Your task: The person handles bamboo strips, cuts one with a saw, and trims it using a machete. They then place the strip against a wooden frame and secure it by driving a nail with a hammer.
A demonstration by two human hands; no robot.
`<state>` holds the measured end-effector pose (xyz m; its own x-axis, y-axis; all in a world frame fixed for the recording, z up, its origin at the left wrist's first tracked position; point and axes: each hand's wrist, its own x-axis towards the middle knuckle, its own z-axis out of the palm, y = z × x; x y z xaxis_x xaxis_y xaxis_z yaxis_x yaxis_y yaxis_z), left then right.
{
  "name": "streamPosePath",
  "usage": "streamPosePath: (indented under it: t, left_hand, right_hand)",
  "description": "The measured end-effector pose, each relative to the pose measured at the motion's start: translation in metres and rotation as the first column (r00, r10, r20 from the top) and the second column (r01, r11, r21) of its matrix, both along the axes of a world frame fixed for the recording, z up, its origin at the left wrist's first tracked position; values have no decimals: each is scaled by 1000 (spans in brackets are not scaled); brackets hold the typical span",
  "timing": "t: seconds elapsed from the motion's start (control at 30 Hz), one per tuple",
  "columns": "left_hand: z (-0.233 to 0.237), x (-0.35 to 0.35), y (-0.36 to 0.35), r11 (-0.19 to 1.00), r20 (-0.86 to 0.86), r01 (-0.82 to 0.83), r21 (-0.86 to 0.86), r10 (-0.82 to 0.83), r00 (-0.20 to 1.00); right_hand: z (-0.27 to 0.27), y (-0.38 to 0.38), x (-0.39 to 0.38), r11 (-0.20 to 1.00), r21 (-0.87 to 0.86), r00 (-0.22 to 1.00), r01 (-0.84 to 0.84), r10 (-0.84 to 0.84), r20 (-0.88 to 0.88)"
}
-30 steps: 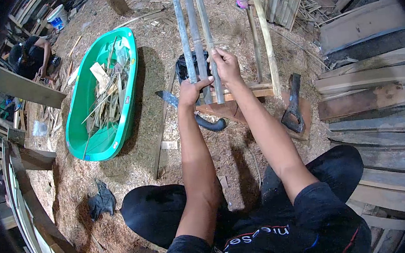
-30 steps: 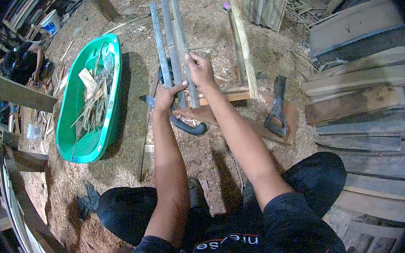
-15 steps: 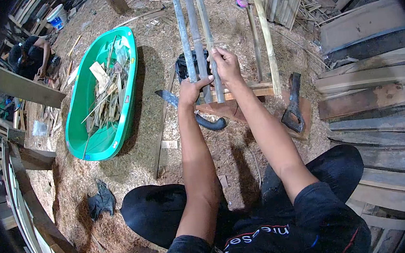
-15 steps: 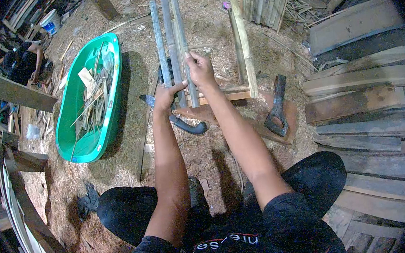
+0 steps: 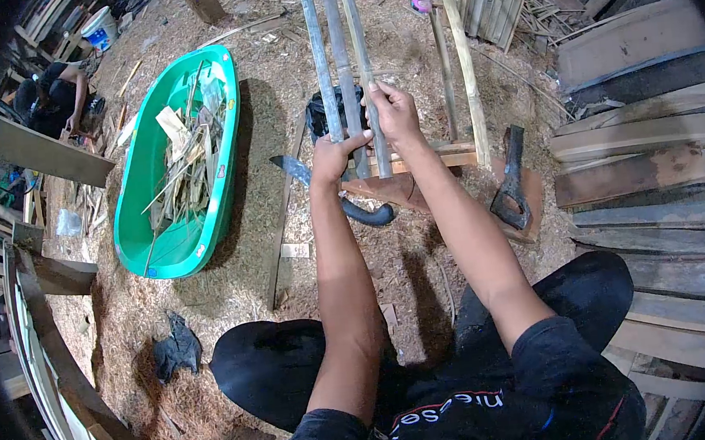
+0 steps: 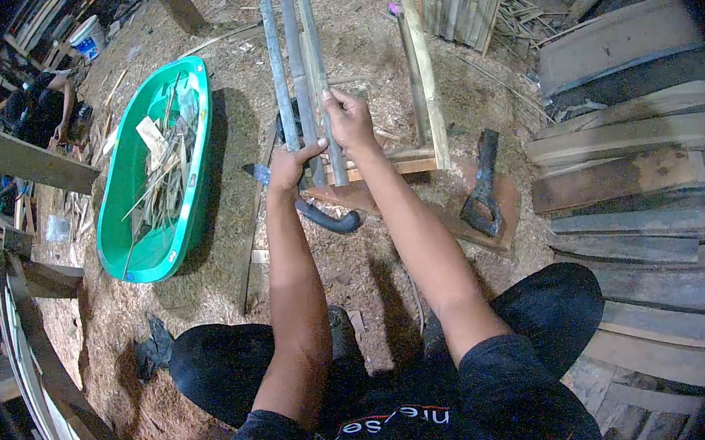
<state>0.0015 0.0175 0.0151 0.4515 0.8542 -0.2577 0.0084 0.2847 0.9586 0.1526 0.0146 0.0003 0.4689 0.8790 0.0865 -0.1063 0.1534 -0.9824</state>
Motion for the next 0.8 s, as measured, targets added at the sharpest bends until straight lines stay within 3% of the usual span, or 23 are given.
streamPosePath:
  t: [0.3,0.4,0.43,0.7,0.8]
  left_hand:
    - [-8,3,0,997,43,-75,31,74,996]
    - [-17,2,0,995,72,-100,30,97,993]
    - [-18,2,0,993,79,-112,-23,113,990]
    - [-14,4,-6,953,87,-297,59,292,953]
    - [-9,4,5,909,90,-410,73,403,911]
  right_hand:
    - [-16,9,4,999,33,996,35,-38,86]
    - [-30,14,11,1000,-9,1000,3,-3,-10]
    - [-16,6,8,1000,-4,999,-2,2,-42]
    - [59,-11,34,992,90,968,84,-60,-243]
    - [88,-16,41,994,107,954,-4,36,-298]
